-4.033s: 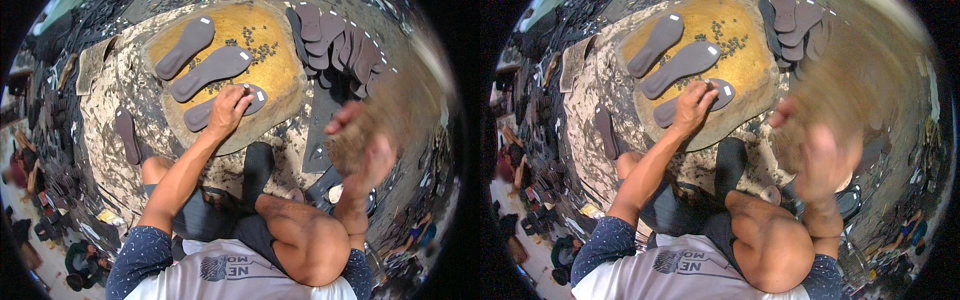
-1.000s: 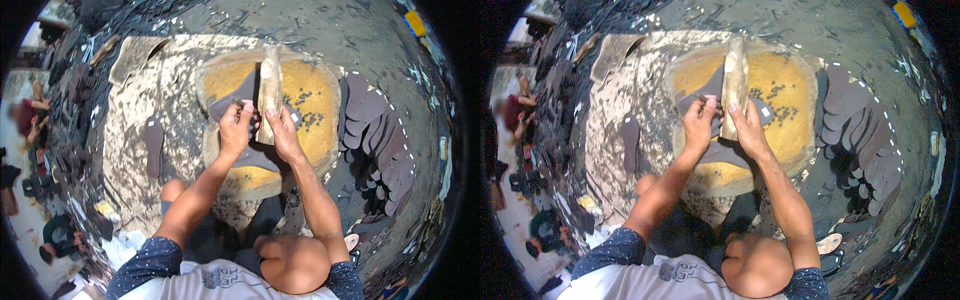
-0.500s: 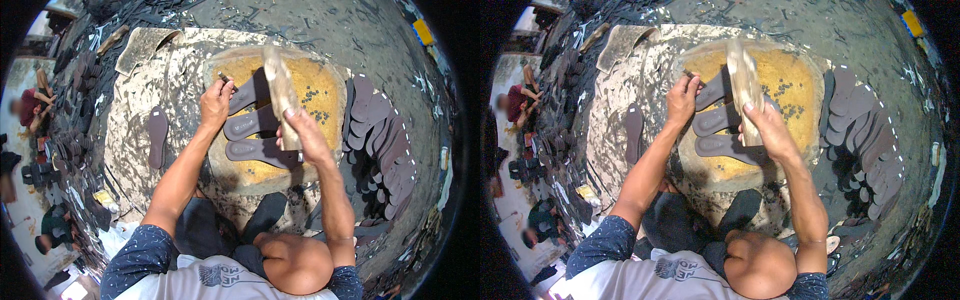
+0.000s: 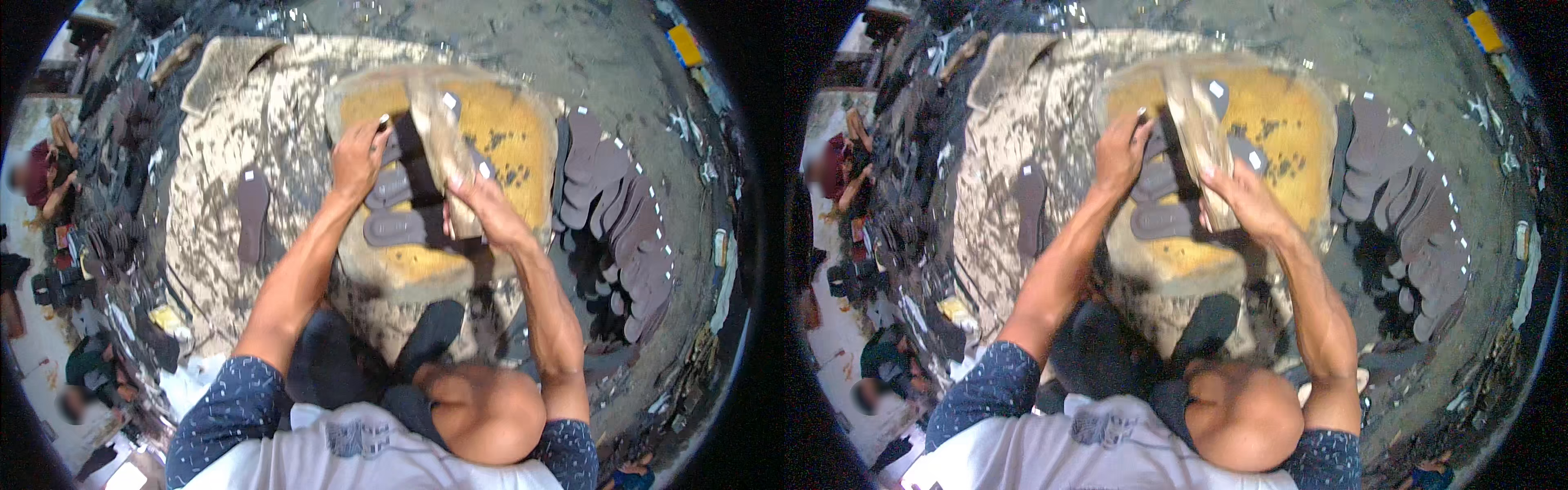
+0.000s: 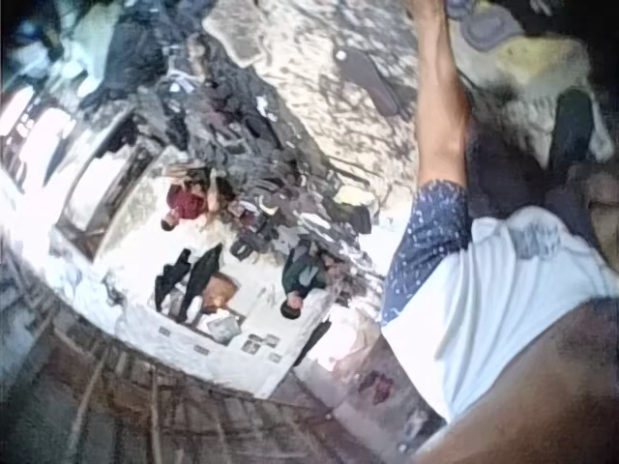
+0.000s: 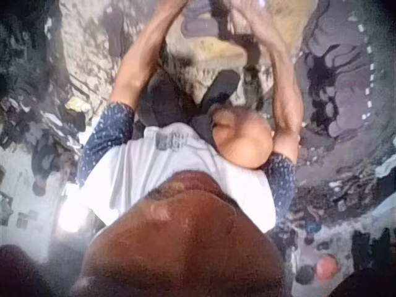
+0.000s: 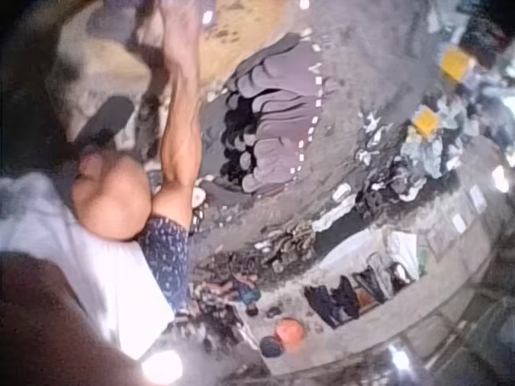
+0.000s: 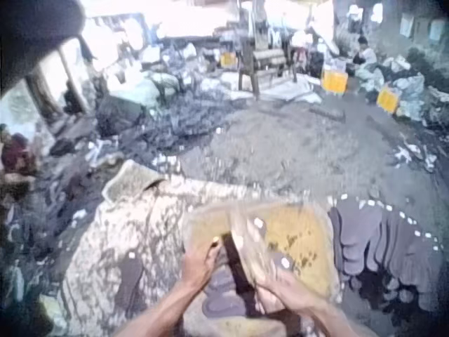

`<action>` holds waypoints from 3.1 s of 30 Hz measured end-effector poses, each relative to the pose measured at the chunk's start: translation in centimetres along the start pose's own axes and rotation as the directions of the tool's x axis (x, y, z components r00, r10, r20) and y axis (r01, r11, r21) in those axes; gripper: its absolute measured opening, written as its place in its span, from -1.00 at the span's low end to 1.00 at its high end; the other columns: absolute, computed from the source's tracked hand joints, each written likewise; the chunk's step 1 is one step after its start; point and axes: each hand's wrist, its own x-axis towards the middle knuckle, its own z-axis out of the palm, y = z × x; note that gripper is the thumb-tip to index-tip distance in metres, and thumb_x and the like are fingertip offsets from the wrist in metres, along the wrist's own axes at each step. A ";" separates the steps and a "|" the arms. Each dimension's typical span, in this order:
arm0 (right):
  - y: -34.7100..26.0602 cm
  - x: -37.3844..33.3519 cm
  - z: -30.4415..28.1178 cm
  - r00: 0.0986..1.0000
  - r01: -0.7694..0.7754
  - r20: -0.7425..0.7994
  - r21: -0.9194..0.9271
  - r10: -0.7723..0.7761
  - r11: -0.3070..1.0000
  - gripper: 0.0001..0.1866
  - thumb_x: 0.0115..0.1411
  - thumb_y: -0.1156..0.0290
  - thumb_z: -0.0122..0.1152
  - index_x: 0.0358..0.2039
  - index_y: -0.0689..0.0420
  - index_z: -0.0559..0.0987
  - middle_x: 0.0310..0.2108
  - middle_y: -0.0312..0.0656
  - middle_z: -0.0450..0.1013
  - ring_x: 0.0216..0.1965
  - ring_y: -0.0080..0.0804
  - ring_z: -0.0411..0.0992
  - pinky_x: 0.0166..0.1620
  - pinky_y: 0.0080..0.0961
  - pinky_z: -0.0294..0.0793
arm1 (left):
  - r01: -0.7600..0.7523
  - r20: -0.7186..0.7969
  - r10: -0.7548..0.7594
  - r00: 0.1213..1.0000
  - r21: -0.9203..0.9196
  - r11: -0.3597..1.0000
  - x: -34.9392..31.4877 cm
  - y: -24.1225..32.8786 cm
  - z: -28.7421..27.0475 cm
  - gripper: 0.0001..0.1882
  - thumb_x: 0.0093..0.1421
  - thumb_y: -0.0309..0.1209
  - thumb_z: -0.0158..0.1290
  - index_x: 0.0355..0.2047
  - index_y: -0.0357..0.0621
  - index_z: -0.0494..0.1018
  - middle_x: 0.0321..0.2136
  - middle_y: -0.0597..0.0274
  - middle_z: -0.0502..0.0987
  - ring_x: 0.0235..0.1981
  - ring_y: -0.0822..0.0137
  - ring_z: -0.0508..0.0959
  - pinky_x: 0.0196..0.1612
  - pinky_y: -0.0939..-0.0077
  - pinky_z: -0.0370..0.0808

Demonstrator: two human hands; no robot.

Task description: The person sits on the floor and uses a wooden mallet to repeatedly strike the edges of several dark shoe soles placed on a stone block, trimming or shaping them. The person then gathers the finished soles and places them into a white paper bag.

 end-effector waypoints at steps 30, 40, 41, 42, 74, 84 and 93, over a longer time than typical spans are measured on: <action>2.3 -4.1 3.6 0.442 0.778 -0.063 -0.470 -0.895 0.417 -0.38 0.28 0.04 0.26 0.13 0.28 0.38 -0.18 0.10 0.55 -0.25 -0.20 0.56 -0.13 -0.26 0.57 | -0.237 -0.038 0.234 0.971 -0.159 0.958 -1.4 1.4 1.6 -0.77 0.18 -0.47 0.25 -0.15 -0.18 0.57 -0.24 0.09 0.62 -0.18 0.03 0.60 -0.13 0.17 0.56; 6.0 -1.1 -1.5 0.989 0.063 -0.131 -0.015 -0.065 0.998 -0.60 0.41 0.08 0.17 0.02 0.12 0.38 -0.44 -0.25 0.48 -0.48 -0.45 0.53 -0.39 -0.45 0.62 | 0.360 0.042 -0.548 0.835 -0.795 0.489 -0.8 2.5 1.4 -0.71 0.40 -0.17 0.11 -0.16 -0.17 0.55 -0.33 0.20 0.62 -0.28 0.33 0.66 -0.28 0.39 0.64; 6.1 -0.6 -1.7 0.990 0.051 -0.137 0.052 -0.044 0.997 -0.58 0.40 0.08 0.17 0.04 0.11 0.36 -0.44 -0.24 0.48 -0.48 -0.45 0.53 -0.39 -0.44 0.62 | 0.392 0.082 -0.526 0.847 -0.765 0.512 0.5 2.6 0.8 -0.68 0.42 -0.15 0.09 -0.15 -0.19 0.54 -0.33 0.21 0.62 -0.28 0.35 0.66 -0.26 0.42 0.64; 6.3 -0.9 -1.6 0.990 0.008 -0.141 0.126 0.010 0.992 -0.56 0.40 0.08 0.18 0.07 0.11 0.35 -0.43 -0.23 0.48 -0.48 -0.44 0.53 -0.39 -0.43 0.62 | 0.448 0.141 -0.526 0.839 -0.726 0.521 0.4 2.6 -0.3 -0.65 0.43 -0.13 0.06 -0.14 -0.21 0.54 -0.32 0.23 0.62 -0.27 0.37 0.66 -0.24 0.46 0.64; 9.2 -7.4 0.0 0.971 0.024 -0.235 -0.076 -0.041 0.997 -0.52 0.45 0.06 0.08 0.15 0.20 0.43 -0.30 -0.24 0.50 -0.40 -0.54 0.49 -0.42 -0.47 0.56 | 0.364 0.205 -0.309 0.929 -0.349 0.864 -4.8 4.9 0.6 -0.76 0.39 -0.33 0.09 -0.13 -0.28 0.56 -0.25 0.09 0.60 -0.26 0.30 0.61 -0.19 0.29 0.62; 9.3 -6.7 1.2 0.981 -0.009 -0.193 0.069 0.022 0.998 -0.50 0.42 0.02 0.12 0.12 0.15 0.35 -0.39 -0.25 0.44 -0.48 -0.47 0.50 -0.45 -0.47 0.57 | 0.364 0.273 -0.284 0.919 -0.317 0.876 -6.5 4.9 -0.4 -0.73 0.42 -0.26 0.09 -0.15 -0.24 0.59 -0.45 0.18 0.65 -0.42 0.46 0.62 -0.32 0.52 0.52; 1.5 -10.3 3.2 0.969 0.095 -0.233 0.037 -0.084 0.995 -0.54 0.42 0.01 0.09 -0.02 0.21 0.39 -0.40 -0.12 0.50 -0.49 -0.39 0.55 -0.45 -0.44 0.61 | 0.069 0.149 -0.031 0.988 -0.251 0.965 -7.3 4.8 0.0 -0.84 0.31 -0.36 0.18 -0.25 -0.22 0.59 -0.33 0.02 0.64 -0.28 0.08 0.64 -0.23 0.24 0.54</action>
